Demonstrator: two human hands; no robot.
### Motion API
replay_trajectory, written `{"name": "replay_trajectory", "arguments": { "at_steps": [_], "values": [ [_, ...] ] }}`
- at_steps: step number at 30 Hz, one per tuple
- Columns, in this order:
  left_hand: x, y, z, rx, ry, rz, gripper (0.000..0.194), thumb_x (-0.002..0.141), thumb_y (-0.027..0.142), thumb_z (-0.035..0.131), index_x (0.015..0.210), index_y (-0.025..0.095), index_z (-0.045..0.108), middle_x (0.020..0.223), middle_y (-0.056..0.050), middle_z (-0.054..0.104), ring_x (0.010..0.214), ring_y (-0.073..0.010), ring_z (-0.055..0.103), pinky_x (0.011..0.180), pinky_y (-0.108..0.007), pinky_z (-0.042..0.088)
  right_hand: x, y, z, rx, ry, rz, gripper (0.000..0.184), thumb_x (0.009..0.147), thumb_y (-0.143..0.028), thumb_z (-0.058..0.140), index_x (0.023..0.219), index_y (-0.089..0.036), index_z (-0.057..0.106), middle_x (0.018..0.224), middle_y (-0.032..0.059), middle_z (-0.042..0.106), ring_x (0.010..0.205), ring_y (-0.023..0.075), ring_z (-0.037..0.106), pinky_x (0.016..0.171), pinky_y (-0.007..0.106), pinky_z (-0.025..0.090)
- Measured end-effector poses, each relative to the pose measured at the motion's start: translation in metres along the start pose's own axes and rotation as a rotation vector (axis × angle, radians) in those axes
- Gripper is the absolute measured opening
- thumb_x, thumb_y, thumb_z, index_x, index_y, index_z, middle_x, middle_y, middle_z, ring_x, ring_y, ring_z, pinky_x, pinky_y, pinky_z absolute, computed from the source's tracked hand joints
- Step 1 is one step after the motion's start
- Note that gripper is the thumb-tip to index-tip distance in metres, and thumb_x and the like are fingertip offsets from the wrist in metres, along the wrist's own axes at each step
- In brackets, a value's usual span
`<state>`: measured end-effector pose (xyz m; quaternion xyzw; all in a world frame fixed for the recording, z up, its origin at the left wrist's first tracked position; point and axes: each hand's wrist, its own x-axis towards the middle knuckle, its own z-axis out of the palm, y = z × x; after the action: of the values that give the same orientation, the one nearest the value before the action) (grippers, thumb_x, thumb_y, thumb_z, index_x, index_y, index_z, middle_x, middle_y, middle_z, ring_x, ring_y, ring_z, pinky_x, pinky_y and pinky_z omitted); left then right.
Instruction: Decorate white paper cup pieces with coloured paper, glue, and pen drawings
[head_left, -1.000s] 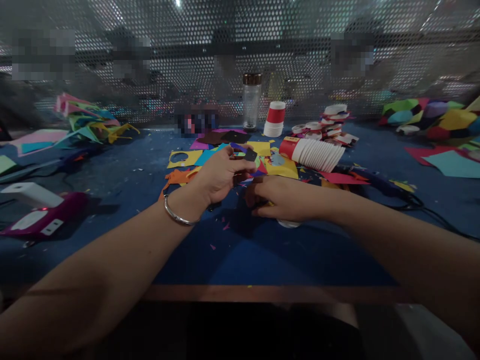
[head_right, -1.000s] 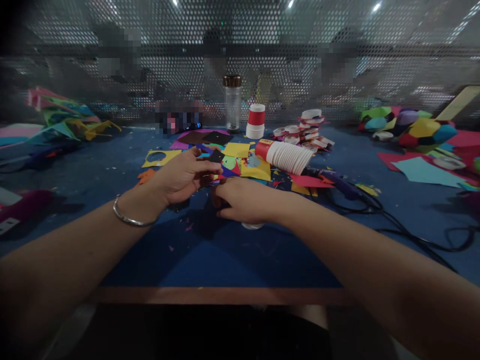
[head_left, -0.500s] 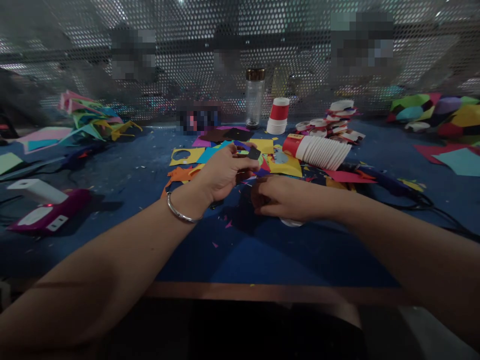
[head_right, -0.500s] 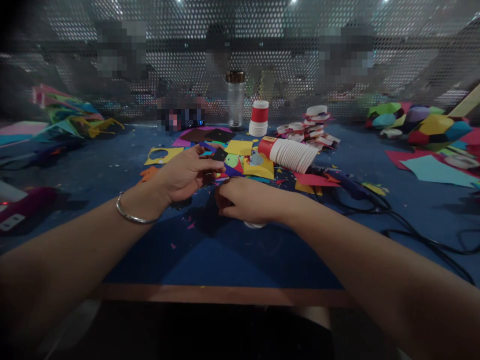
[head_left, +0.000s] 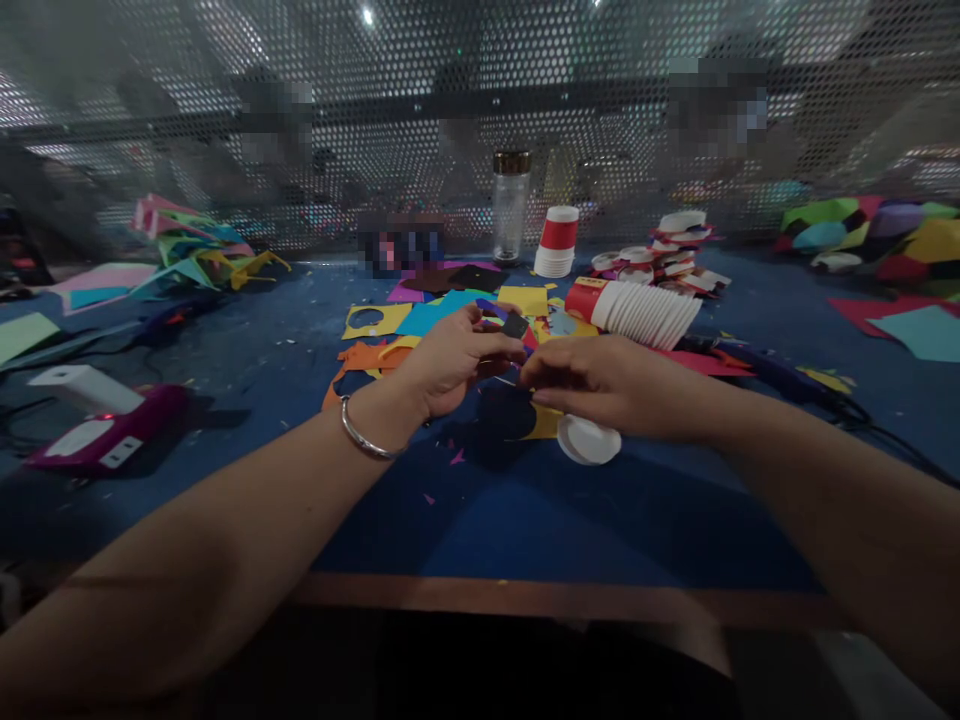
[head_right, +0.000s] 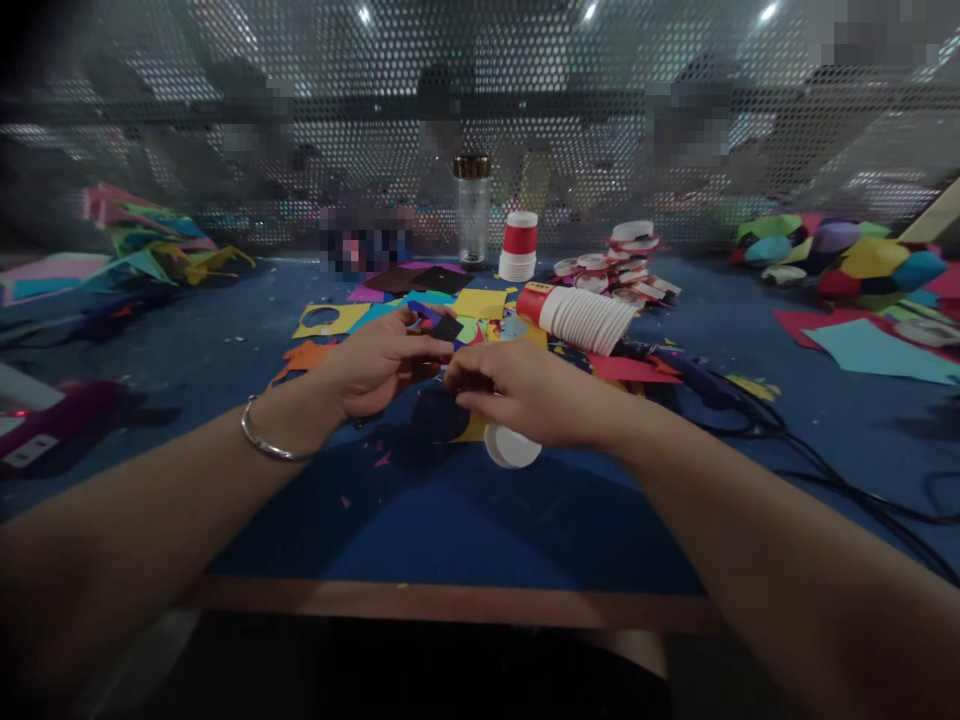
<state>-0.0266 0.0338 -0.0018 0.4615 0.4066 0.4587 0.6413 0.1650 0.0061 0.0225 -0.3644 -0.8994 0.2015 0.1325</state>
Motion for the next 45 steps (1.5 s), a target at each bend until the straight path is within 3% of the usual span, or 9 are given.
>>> {"name": "replay_trajectory", "arguments": {
  "at_steps": [7, 10, 15, 20, 23, 29, 35, 45],
  "values": [
    [-0.003, 0.000, 0.004, -0.050, -0.071, -0.038, 0.033, 0.069, -0.005, 0.070, 0.092, 0.017, 0.061, 0.073, 0.003, 0.067, 0.061, -0.0104, 0.065, 0.059, -0.023, 0.045, -0.007, 0.008, -0.017, 0.011, 0.239, 0.008, 0.015, 0.090, -0.031, 0.062, 0.092, -0.022, 0.074, 0.083, 0.0029, 0.070, 0.076, 0.0180, 0.061, 0.070, 0.032, 0.046],
    [-0.003, -0.001, 0.004, -0.039, -0.111, -0.043, 0.032, 0.068, -0.004, 0.072, 0.091, 0.017, 0.062, 0.072, 0.002, 0.067, 0.061, -0.0101, 0.064, 0.058, -0.022, 0.042, -0.009, 0.010, -0.018, 0.166, 0.311, 0.108, 0.016, 0.086, -0.038, 0.068, 0.091, -0.024, 0.074, 0.072, 0.0005, 0.065, 0.068, 0.0173, 0.058, 0.064, 0.032, 0.045],
    [-0.003, 0.000, 0.003, -0.049, -0.088, -0.071, 0.031, 0.070, -0.005, 0.069, 0.092, 0.017, 0.064, 0.068, 0.002, 0.066, 0.061, -0.0097, 0.063, 0.059, -0.021, 0.042, -0.010, 0.014, -0.017, 0.410, 0.417, 0.158, 0.021, 0.077, -0.042, 0.079, 0.085, -0.024, 0.072, 0.083, 0.0029, 0.073, 0.078, 0.0200, 0.064, 0.074, 0.038, 0.052],
    [-0.001, 0.000, 0.002, -0.055, -0.081, -0.079, 0.031, 0.072, -0.005, 0.071, 0.095, 0.016, 0.064, 0.068, 0.002, 0.066, 0.061, -0.0094, 0.063, 0.061, -0.021, 0.043, -0.008, 0.017, -0.017, 0.582, 0.423, 0.209, 0.007, 0.080, -0.031, 0.076, 0.081, -0.024, 0.074, 0.085, 0.0030, 0.075, 0.084, 0.0200, 0.069, 0.083, 0.039, 0.057],
    [-0.001, -0.002, 0.002, -0.045, -0.074, -0.083, 0.033, 0.072, -0.005, 0.071, 0.097, 0.016, 0.064, 0.070, 0.002, 0.067, 0.062, -0.0098, 0.064, 0.062, -0.022, 0.044, -0.007, 0.019, -0.014, 0.703, 0.436, 0.228, 0.013, 0.081, -0.035, 0.080, 0.080, -0.024, 0.073, 0.083, 0.0013, 0.072, 0.082, 0.0184, 0.068, 0.082, 0.038, 0.057],
    [-0.003, -0.004, 0.003, -0.041, -0.154, -0.057, 0.036, 0.068, -0.004, 0.073, 0.096, 0.016, 0.064, 0.076, 0.002, 0.067, 0.064, -0.0103, 0.063, 0.059, -0.023, 0.042, -0.004, 0.018, -0.010, 0.549, 0.413, 0.187, 0.030, 0.071, -0.044, 0.089, 0.082, -0.022, 0.072, 0.081, -0.0004, 0.070, 0.077, 0.0159, 0.064, 0.078, 0.035, 0.055],
    [-0.004, -0.004, 0.003, -0.001, -0.188, -0.067, 0.031, 0.069, -0.002, 0.075, 0.093, 0.015, 0.065, 0.077, 0.001, 0.068, 0.066, -0.0097, 0.063, 0.059, -0.022, 0.042, -0.003, 0.021, -0.010, 0.543, 0.305, 0.191, 0.035, 0.070, -0.045, 0.088, 0.088, -0.023, 0.068, 0.089, 0.0017, 0.073, 0.081, 0.0169, 0.067, 0.083, 0.037, 0.057],
    [-0.007, -0.003, 0.004, -0.016, -0.241, -0.064, 0.036, 0.069, -0.003, 0.075, 0.096, 0.018, 0.065, 0.077, 0.003, 0.069, 0.064, -0.0082, 0.065, 0.055, -0.020, 0.043, -0.002, 0.020, -0.005, 0.567, 0.318, 0.235, 0.034, 0.070, -0.044, 0.088, 0.085, -0.022, 0.066, 0.081, -0.0002, 0.070, 0.076, 0.0160, 0.067, 0.076, 0.034, 0.056]
  ]
}}
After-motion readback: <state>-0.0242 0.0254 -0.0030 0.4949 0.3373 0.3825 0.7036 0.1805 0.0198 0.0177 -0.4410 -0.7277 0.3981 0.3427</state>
